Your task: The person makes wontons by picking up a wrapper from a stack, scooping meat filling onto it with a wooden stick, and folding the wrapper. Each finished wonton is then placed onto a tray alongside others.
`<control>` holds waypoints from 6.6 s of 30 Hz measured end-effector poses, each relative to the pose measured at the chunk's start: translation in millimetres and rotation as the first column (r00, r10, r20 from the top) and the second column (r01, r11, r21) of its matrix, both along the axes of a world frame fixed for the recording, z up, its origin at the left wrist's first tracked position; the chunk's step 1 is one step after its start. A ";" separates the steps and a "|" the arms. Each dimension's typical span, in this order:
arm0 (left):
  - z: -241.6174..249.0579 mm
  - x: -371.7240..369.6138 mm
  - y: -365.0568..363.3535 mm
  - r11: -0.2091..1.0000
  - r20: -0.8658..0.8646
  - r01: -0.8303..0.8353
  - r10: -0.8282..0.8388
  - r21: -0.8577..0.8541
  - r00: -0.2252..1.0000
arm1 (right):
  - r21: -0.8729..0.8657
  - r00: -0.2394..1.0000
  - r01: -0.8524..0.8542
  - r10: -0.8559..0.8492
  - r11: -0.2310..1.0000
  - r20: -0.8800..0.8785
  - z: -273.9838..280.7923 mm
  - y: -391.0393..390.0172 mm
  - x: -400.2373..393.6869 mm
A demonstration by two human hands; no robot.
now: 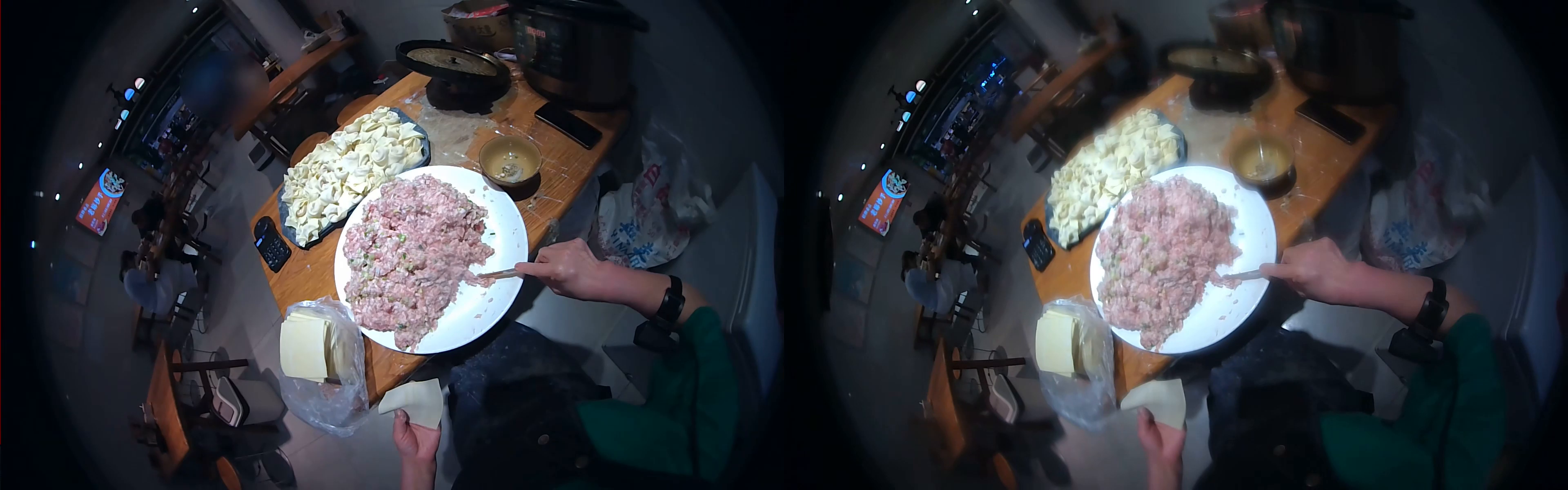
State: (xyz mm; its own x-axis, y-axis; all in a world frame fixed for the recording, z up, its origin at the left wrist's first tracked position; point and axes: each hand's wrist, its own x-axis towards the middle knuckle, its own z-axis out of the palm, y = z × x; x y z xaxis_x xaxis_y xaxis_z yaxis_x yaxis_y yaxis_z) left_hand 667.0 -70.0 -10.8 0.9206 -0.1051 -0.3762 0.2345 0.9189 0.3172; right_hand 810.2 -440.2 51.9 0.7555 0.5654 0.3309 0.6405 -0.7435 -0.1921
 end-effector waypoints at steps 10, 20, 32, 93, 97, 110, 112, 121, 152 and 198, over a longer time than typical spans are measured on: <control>-3.6 7.8 -12.2 0.988 -0.124 0.093 -0.077 0.124 0.989 | -0.050 1.000 0.003 -0.005 0.999 -0.030 -5.4 14.9 9.3; 3.2 13.7 -37.1 0.939 -0.255 0.244 -0.181 0.243 0.950 | 0.073 1.000 0.004 -0.002 0.997 -0.028 -1.4 2.6 -16.3; 20.9 48.4 -76.4 0.928 -0.170 0.319 -0.289 0.192 0.942 | 0.137 0.970 0.095 -0.061 0.986 -0.236 5.1 17.2 -26.2; 56.5 83.8 -46.1 0.769 0.251 -0.305 0.193 0.561 0.948 | 0.337 0.990 -0.123 0.093 0.934 0.103 -8.2 41.0 -31.7; 59.8 81.8 -51.1 0.818 0.213 -0.212 0.112 0.535 0.971 | 0.237 0.923 0.280 -0.329 0.930 0.200 25.0 -20.3 23.3; 45.1 85.7 -60.5 0.595 0.238 -0.097 -0.162 0.798 0.958 | 0.496 0.870 0.410 -0.165 0.766 -0.464 40.5 5.5 45.0; 48.4 88.4 -66.4 0.621 0.239 -0.085 -0.169 0.779 0.956 | 0.579 0.847 0.264 0.102 0.772 -0.522 39.2 44.3 8.1; 47.1 86.1 -64.3 0.818 0.216 -0.086 -0.047 0.568 0.975 | 0.663 0.602 0.457 0.342 0.593 -0.722 -1.4 99.8 -23.8; 103.1 97.0 -22.1 -0.463 0.550 -0.707 -0.444 0.534 0.707 | 0.800 0.804 0.363 0.274 0.478 -0.528 85.3 162.5 103.8; 146.5 129.7 145.9 0.743 0.438 -0.479 0.276 0.467 0.855 | 0.173 0.987 -0.156 0.162 0.973 -0.021 4.2 113.4 -21.5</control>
State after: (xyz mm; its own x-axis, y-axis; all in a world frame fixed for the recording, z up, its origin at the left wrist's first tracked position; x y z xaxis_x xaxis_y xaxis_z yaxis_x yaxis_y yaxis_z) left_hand 796.7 75.9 135.7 0.9120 0.4050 0.0655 -0.3019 0.5544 0.7756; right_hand 788.7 -326.8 56.1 0.6733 0.6168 0.4078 0.7385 -0.5875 -0.3309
